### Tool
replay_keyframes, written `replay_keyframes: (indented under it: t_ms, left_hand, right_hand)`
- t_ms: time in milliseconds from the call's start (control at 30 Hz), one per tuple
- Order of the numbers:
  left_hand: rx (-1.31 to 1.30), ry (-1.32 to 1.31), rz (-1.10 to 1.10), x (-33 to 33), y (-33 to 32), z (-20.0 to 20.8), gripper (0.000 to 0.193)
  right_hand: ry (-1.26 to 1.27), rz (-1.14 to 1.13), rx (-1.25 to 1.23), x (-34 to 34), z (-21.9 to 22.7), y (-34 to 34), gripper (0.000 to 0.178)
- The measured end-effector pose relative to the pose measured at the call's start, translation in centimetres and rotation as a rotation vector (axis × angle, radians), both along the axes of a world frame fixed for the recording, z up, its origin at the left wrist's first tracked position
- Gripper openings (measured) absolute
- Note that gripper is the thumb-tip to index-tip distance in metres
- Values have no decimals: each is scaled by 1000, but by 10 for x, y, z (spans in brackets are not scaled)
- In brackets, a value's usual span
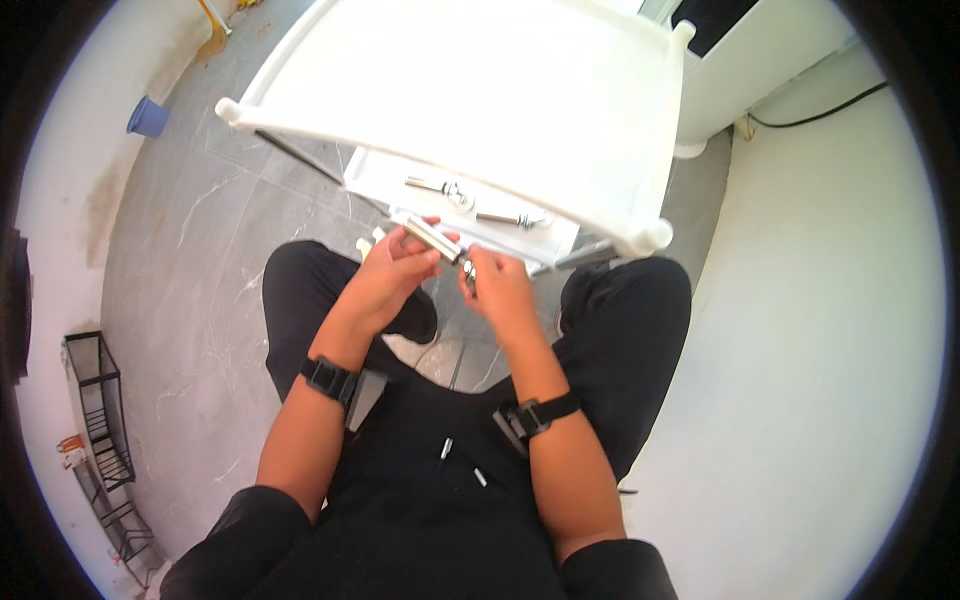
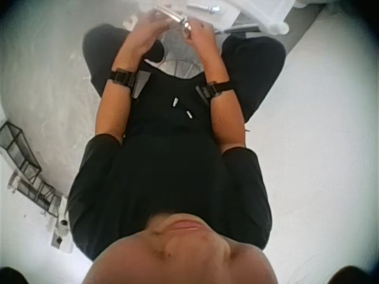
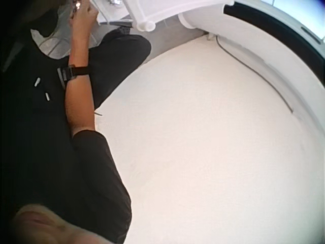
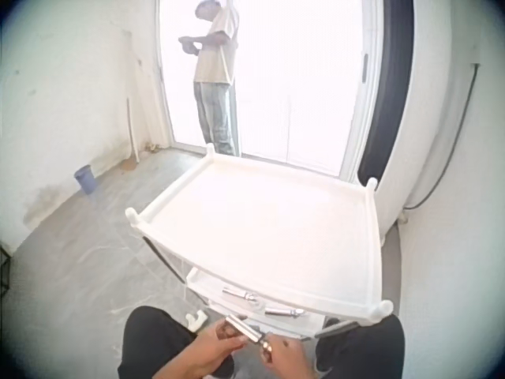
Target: The recorder is assembling a white plastic utility cart by connecting metal supports and plastic shelves.
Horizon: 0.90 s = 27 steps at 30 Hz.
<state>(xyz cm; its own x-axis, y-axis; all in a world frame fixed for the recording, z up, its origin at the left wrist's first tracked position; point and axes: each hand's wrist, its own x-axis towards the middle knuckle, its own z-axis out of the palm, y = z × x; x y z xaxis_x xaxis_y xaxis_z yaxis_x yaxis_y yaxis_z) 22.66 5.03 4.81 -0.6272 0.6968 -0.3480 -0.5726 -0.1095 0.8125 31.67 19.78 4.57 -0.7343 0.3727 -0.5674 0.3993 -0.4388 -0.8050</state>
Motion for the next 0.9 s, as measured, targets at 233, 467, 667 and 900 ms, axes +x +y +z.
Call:
replay_keyframes:
  t_ms: [233,467,667,900]
  left_hand:
    - [-179,-184,-9,7,1,-12,31]
    - [39,-51,-26,6,-7,-16,34]
    - [-54,-184,64,7,1,-5,44]
    - [169,-210,34,7,4,-3,42]
  right_hand:
    - [50,25,-20,11,1,-2,39]
    - [65,48,-48,8,-4,-2,38]
    - [94,106,11,9,-7,0,38]
    - [74,97,0,12,1,5,31]
